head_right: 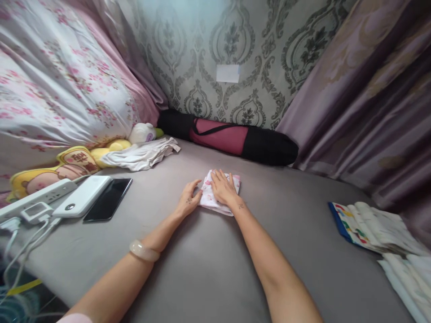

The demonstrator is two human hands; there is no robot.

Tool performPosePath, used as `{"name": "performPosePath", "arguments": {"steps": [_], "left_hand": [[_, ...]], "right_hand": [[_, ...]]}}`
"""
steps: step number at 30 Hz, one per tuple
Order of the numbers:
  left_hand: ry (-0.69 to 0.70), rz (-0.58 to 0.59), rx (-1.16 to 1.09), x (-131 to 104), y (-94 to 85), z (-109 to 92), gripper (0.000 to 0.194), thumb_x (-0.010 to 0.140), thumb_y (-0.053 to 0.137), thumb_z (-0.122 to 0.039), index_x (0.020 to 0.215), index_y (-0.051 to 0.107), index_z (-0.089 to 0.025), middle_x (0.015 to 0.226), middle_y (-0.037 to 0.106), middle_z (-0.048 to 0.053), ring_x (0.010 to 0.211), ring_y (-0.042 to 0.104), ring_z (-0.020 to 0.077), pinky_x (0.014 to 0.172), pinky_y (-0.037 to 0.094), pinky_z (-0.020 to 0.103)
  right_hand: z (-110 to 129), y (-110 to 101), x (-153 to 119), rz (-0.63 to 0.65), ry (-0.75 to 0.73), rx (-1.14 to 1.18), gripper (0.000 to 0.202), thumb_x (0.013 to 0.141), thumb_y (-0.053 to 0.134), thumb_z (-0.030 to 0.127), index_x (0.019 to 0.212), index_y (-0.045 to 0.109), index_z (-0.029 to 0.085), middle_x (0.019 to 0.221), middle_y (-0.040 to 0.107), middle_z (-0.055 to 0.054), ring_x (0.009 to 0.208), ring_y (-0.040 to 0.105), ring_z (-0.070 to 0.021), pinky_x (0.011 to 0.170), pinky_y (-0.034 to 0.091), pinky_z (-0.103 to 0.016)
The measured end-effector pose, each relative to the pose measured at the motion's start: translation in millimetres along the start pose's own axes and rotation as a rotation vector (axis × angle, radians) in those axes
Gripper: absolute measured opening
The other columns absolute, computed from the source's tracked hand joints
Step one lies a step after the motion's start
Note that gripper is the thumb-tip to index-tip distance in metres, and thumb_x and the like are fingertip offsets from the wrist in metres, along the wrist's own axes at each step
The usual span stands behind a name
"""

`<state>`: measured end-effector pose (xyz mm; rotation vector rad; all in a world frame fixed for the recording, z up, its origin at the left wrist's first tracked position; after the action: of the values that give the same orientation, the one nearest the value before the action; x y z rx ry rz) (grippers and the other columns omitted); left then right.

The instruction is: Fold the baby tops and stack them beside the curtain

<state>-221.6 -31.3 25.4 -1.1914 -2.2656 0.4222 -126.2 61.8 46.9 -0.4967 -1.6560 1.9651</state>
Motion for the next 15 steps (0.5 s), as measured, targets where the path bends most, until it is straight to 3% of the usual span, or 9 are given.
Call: {"name": "performPosePath", "arguments": {"steps": [4,9,15], "left_hand": [[0.044,-0.012,0.006,0.6,0.6,-2.0,0.043,0.082,0.055,-0.02,0.125,0.054,-0.016,0.112,0.06,0.012,0.106,0.058,0.0231,0.099,0.046,0.041],[0.087,-0.003,0.042,0.6,0.2,-4.6,0.04,0.085,0.051,-0.017,0.125,0.056,-0.018,0.11,0.062,0.011,0.108,0.057,0.0223,0.101,0.044,0.04],[0.065,-0.003,0.052,0.8,2.2,1.5,0.036,0.087,0.051,-0.018,0.121,0.061,-0.02,0.106,0.061,0.01,0.1,0.059,0.0212,0.096,0.047,0.038]], "right_hand": [[17.8,10.9,16.0,0.02,0.004,0.028,0.057,0.1,0.017,0.037,0.149,0.034,0.012,0.157,0.029,-0.01,0.147,0.015,-0.0239,0.117,0.006,-0.052],[14.5,22.6,29.4,-0.017,0.06,0.089,0.055,0.099,0.021,0.036,0.146,0.039,0.013,0.155,0.034,-0.01,0.145,0.02,-0.0269,0.116,0.012,-0.053],[2.2,18.8,20.9,0.015,0.061,0.316,0.058,0.1,0.018,0.036,0.15,0.031,0.011,0.158,0.026,-0.01,0.147,0.016,-0.0207,0.119,0.01,-0.044]]}}
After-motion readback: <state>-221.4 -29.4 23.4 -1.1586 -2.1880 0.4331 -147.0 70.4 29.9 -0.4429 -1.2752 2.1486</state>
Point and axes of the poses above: each hand's wrist, its own x-axis towards the middle knuckle, its own y-axis out of the palm, z = x × y, the point moved 10 cm from there along x, towards the middle knuckle
